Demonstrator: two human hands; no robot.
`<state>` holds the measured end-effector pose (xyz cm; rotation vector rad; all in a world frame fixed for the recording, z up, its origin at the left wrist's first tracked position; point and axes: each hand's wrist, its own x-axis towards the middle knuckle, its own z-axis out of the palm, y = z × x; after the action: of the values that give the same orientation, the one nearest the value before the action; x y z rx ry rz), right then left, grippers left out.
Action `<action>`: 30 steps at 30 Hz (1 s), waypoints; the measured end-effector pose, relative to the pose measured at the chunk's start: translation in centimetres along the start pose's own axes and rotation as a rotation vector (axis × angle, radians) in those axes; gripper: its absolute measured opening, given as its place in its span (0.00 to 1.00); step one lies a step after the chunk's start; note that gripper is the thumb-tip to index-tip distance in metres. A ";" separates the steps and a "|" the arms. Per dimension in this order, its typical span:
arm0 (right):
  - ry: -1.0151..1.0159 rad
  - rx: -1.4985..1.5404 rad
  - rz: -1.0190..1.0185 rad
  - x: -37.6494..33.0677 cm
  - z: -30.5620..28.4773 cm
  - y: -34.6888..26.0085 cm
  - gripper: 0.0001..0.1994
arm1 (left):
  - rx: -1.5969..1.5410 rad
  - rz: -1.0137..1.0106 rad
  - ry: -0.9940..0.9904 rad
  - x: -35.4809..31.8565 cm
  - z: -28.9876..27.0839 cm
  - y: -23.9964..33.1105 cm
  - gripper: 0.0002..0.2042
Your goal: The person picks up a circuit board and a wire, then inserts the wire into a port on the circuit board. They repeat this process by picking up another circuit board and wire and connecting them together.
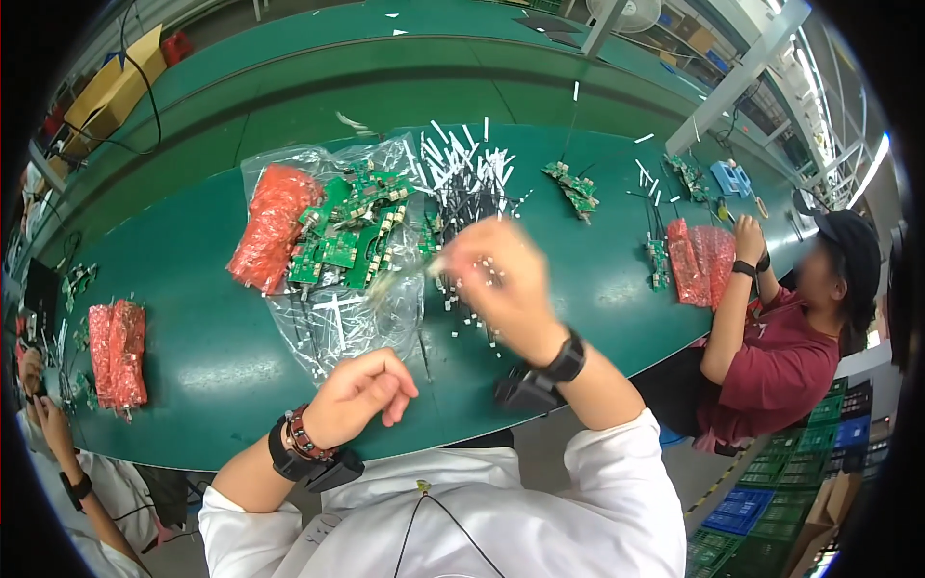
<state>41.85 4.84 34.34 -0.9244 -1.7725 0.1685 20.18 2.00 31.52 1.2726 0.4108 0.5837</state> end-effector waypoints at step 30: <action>0.122 -1.094 0.053 3.1 -2.4 5.8 0.12 | 1.161 0.194 0.709 0.8 -7.4 2.2 0.10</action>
<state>46.44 10.12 34.58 -1.6833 -1.6757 -0.8931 16.02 8.59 31.76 2.2004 1.3557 1.0253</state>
